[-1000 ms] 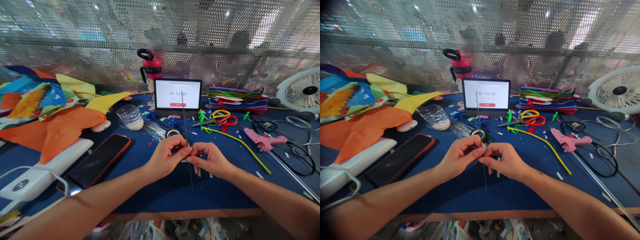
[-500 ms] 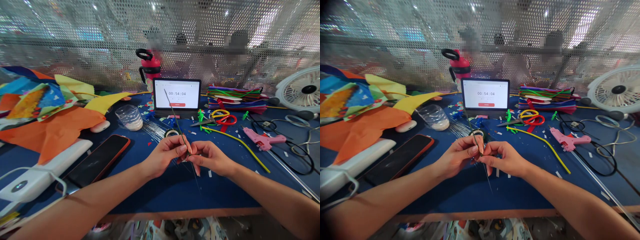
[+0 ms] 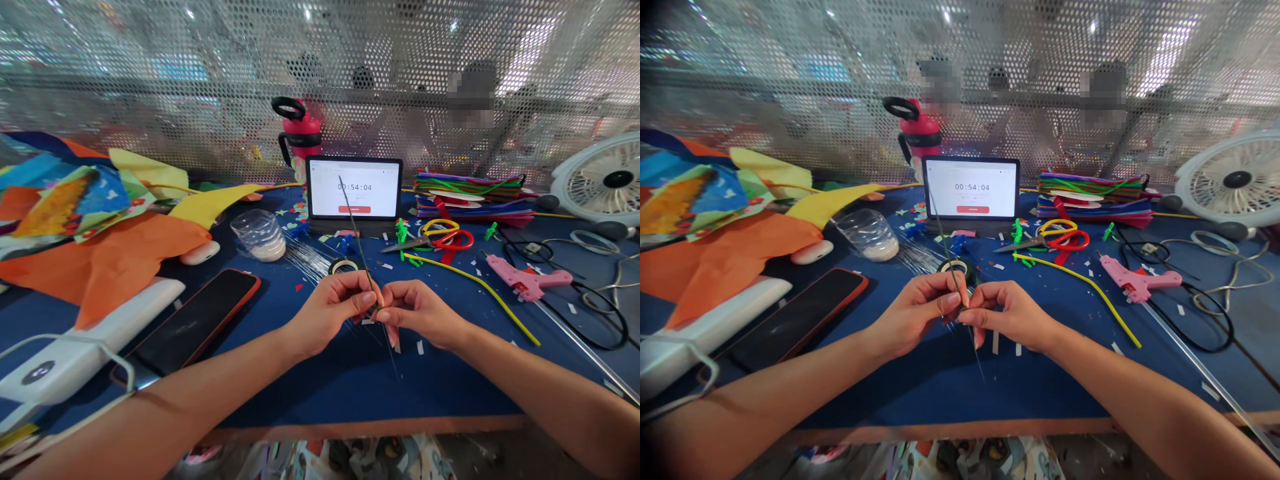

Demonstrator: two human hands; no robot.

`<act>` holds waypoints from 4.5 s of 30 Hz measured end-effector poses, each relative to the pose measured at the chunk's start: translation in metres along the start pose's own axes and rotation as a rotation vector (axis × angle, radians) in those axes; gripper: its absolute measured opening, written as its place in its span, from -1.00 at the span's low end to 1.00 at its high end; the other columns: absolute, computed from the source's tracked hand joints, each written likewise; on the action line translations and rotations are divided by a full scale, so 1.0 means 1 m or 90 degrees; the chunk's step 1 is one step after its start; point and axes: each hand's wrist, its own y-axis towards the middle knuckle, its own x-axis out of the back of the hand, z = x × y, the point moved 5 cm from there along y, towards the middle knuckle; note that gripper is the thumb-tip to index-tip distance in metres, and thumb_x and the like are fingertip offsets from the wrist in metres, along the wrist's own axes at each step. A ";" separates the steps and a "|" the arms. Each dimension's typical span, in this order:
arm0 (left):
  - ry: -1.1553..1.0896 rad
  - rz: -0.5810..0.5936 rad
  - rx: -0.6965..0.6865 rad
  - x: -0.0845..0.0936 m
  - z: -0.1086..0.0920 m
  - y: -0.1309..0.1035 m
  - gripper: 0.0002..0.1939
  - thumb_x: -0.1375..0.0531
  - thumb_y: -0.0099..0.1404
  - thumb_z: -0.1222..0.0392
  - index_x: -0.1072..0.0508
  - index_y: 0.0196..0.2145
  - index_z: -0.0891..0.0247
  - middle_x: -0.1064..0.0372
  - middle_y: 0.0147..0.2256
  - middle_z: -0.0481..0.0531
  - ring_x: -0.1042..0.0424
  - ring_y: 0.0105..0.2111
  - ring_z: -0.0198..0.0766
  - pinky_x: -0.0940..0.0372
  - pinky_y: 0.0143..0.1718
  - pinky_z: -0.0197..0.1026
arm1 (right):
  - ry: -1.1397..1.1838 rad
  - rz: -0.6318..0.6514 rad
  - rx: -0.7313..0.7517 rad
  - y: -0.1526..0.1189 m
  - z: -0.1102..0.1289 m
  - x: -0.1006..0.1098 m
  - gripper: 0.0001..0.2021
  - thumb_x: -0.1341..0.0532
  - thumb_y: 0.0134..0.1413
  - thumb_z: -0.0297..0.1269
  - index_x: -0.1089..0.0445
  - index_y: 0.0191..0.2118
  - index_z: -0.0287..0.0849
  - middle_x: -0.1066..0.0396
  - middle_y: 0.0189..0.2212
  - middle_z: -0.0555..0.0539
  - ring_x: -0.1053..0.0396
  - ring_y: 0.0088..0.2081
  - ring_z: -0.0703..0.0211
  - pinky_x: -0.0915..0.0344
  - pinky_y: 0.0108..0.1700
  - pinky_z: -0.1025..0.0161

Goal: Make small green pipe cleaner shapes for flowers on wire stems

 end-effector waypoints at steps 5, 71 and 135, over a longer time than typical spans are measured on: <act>-0.071 0.059 -0.005 -0.004 0.000 -0.001 -0.82 -0.21 0.20 0.17 -0.41 -0.46 0.35 -0.24 -0.50 -0.05 -0.18 -0.53 -0.44 -0.08 -0.51 -0.35 | 0.017 0.062 0.016 -0.002 0.003 -0.004 -0.79 -0.25 0.04 -0.22 -0.32 -0.40 -0.29 -0.38 -0.61 0.03 -0.35 -0.57 0.38 -0.24 -0.51 0.44; 0.148 -0.091 0.004 0.005 -0.003 0.000 -0.75 -0.32 0.04 0.12 -0.36 -0.52 0.33 -0.24 -0.54 -0.10 -0.19 -0.53 -0.42 -0.13 -0.49 -0.34 | -0.041 -0.078 0.018 0.000 0.002 0.001 -0.67 -0.36 -0.13 -0.16 -0.20 -0.55 -0.22 -0.26 -0.67 0.13 -0.31 -0.63 0.39 -0.19 -0.56 0.43; -0.009 0.010 0.030 0.001 0.003 0.001 -0.80 -0.22 0.18 0.13 -0.37 -0.42 0.35 -0.23 -0.46 -0.06 -0.12 -0.56 -0.47 -0.05 -0.54 -0.35 | -0.022 -0.041 0.031 0.000 0.002 0.002 -0.76 -0.30 -0.04 -0.26 -0.23 -0.48 -0.25 -0.26 -0.58 0.12 -0.28 -0.67 0.47 -0.21 -0.62 0.49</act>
